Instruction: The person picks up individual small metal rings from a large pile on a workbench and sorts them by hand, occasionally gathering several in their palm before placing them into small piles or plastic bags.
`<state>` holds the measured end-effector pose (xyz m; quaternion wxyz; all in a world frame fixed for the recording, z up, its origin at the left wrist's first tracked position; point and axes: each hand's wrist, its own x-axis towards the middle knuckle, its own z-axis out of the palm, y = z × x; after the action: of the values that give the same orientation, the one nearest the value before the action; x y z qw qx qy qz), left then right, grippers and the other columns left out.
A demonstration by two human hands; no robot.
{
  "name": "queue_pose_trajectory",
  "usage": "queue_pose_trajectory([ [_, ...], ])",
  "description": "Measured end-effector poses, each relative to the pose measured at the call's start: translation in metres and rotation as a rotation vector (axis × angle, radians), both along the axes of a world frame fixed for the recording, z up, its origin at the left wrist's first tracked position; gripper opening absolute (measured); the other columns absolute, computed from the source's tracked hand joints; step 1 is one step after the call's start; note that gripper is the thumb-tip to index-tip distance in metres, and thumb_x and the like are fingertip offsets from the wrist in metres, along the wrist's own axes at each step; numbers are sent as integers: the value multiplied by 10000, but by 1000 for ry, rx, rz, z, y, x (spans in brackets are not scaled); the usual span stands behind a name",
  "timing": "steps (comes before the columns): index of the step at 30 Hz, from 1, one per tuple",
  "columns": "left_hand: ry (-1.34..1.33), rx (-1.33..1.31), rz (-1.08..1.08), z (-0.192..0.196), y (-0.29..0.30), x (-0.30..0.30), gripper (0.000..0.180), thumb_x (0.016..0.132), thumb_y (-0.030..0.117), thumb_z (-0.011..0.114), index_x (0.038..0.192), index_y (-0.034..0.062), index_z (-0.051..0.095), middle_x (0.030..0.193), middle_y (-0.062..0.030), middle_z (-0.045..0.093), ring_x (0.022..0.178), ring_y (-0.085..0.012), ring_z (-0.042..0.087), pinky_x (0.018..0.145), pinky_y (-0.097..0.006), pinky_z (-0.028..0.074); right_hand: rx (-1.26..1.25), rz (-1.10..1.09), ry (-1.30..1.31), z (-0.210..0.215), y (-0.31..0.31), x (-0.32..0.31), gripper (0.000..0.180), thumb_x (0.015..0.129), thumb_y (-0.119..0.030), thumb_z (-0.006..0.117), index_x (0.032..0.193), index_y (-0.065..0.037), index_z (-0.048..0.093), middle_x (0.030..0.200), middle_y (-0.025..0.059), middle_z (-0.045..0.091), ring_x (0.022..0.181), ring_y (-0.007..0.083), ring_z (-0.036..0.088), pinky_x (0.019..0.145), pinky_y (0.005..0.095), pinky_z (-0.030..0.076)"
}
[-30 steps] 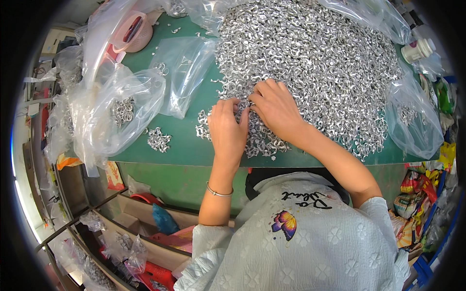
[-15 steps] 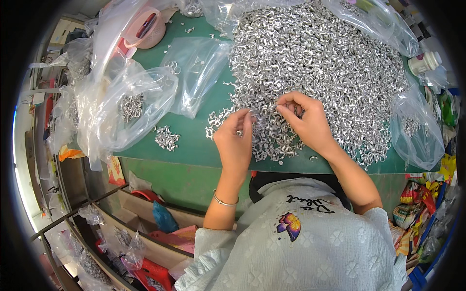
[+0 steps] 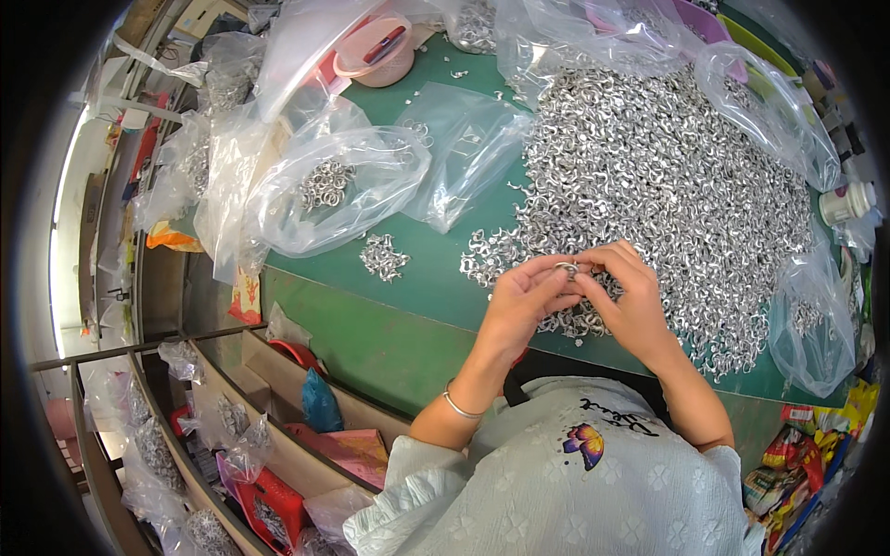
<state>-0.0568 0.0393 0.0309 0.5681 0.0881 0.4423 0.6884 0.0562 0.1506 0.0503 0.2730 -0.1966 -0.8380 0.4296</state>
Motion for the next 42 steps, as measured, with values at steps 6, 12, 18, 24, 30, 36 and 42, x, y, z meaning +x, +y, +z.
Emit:
queue_pose_trajectory([
  [6,51,122,756,25,-29,-109,236,882,34,465,1047,-134,453,1075,-243,535,1014,-310,561,898,-370,499,-135,-27,-96,7,21,22,136,772,-21,594,903,14,600,770,104,578,743,216,559,687,304,434],
  [12,392,144,1023,40,-34,-147,439,884,5,361,1235,-181,174,1217,-333,379,1112,-426,458,962,-439,429,232,-113,-383,-8,42,52,238,762,-151,656,618,-4,536,592,82,504,597,237,464,613,336,371],
  [18,1387,-148,122,2,-1,-21,244,772,-16,591,1015,-7,572,1019,-151,586,962,-293,562,844,-331,429,343,-126,-179,-21,36,35,137,745,-146,650,753,-31,577,718,85,537,728,258,498,689,348,383],
  [24,1637,-263,16,-24,0,1,220,743,8,608,958,32,569,1000,-105,537,912,-269,502,790,-363,368,390,50,-142,-33,13,-5,167,734,-131,640,855,-29,586,851,72,533,856,234,486,731,341,385],
  [30,1628,-186,68,-25,-10,-8,164,748,7,602,904,42,567,964,-89,541,876,-267,503,759,-357,368,342,107,-219,-41,19,-11,161,739,-150,642,817,-23,582,869,82,548,861,234,503,744,339,393],
  [36,1713,-284,104,-24,12,-20,205,722,-17,622,918,15,574,903,-110,552,834,-276,531,714,-353,419,-1092,65,114,-26,29,12,145,849,-93,492,929,15,546,894,89,573,798,168,556,631,269,437],
  [42,1760,-201,-71,-20,17,-30,221,709,-20,625,919,15,564,898,-117,531,833,-299,528,699,-376,423,-1136,23,106,-30,35,10,174,844,-130,518,955,-8,575,777,10,507,587,95,454,506,226,367],
])
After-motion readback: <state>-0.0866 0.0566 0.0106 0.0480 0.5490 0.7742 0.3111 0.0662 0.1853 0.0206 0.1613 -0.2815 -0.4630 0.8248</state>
